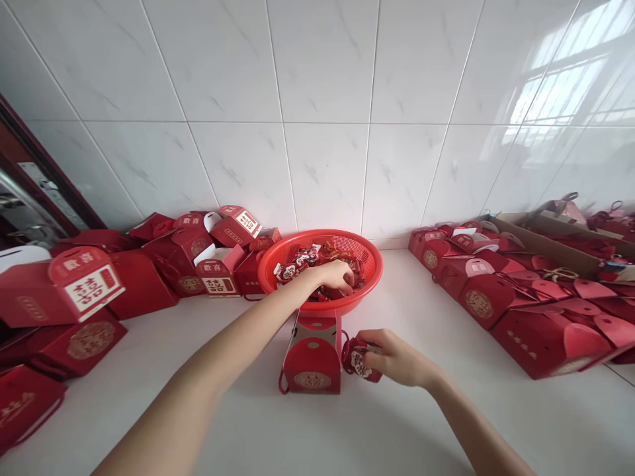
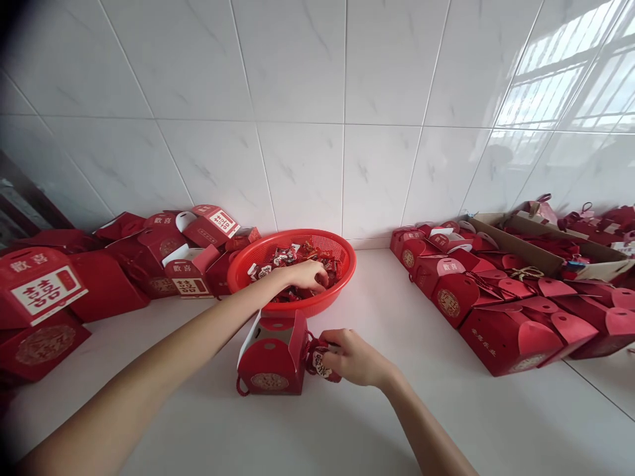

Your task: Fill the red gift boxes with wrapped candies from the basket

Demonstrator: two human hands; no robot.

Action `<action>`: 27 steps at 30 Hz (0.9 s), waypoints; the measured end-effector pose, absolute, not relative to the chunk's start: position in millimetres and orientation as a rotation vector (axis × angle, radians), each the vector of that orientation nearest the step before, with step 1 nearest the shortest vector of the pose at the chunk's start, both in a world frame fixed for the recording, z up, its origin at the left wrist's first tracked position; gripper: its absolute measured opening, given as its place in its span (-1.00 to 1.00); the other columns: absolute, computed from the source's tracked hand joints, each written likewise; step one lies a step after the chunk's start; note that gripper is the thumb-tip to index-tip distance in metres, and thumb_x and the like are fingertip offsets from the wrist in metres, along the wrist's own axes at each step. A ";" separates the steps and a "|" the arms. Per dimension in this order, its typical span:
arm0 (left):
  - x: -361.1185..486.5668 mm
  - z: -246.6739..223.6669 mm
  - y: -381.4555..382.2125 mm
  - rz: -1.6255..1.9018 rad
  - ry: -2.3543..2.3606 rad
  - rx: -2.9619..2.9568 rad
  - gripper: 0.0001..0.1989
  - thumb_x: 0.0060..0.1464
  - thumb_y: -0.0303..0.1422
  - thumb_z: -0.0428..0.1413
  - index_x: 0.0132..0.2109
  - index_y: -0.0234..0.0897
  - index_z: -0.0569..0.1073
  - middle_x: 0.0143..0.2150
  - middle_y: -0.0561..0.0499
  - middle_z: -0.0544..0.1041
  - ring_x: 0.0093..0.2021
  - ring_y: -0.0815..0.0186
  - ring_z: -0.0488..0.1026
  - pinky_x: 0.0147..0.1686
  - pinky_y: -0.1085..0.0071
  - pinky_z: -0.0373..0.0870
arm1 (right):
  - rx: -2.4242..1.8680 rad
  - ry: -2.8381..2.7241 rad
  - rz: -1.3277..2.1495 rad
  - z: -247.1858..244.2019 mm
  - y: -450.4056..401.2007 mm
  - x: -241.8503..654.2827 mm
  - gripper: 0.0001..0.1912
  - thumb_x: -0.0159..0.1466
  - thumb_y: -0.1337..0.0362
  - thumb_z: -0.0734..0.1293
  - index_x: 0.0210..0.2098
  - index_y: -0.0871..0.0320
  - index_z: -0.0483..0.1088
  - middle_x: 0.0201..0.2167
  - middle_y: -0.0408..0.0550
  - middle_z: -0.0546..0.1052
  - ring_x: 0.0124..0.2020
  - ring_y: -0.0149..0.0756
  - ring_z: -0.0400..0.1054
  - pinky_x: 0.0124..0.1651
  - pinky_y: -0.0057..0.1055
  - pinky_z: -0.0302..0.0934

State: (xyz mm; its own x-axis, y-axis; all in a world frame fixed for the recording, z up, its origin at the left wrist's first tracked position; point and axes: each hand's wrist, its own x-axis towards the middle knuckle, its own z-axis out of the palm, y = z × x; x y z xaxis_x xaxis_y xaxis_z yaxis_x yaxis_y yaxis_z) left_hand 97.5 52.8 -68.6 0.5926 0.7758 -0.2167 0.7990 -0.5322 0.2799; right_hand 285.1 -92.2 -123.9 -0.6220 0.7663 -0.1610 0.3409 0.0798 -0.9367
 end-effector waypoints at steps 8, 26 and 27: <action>98.4 -76.9 54.4 -0.157 1.353 2.452 -0.54 -0.20 -0.29 0.29 -0.04 -0.14 0.60 0.00 -0.07 0.59 -0.09 0.12 0.53 -0.27 0.41 0.41 | -0.903 -1.381 1.720 -107.3 -85.4 295.4 -0.85 0.08 0.23 0.33 -0.42 0.19 0.46 -0.55 -0.15 0.45 -0.58 -0.40 0.29 -0.50 -0.44 0.24; 67.8 -64.6 59.3 0.010 1.757 2.281 -0.74 0.28 -0.23 0.12 -0.01 -0.31 0.49 -0.02 -0.06 0.53 -0.11 0.22 0.52 -0.14 0.25 0.52 | -0.947 -0.887 1.600 -108.2 -72.5 302.4 -0.72 -0.03 0.20 0.43 -0.36 0.25 0.56 -0.48 -0.02 0.56 -0.58 -0.36 0.29 -0.50 -0.39 0.20; 68.8 -64.2 58.6 0.020 1.751 2.285 -0.74 0.28 -0.22 0.11 -0.02 -0.31 0.49 -0.03 -0.06 0.53 -0.11 0.22 0.52 -0.13 0.24 0.52 | -0.947 -0.876 1.603 -107.7 -72.8 302.0 -0.72 -0.03 0.20 0.43 -0.36 0.25 0.56 -0.48 -0.02 0.56 -0.58 -0.37 0.29 -0.50 -0.39 0.20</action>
State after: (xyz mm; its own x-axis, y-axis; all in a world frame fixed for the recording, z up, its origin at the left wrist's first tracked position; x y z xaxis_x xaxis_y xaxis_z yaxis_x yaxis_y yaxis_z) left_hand 68.8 58.6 -64.2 0.2727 0.9508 -0.1473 0.9472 -0.2384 0.2144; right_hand 302.0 -72.8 -107.7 -0.1570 0.9762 -0.1496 -0.4011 -0.2015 -0.8936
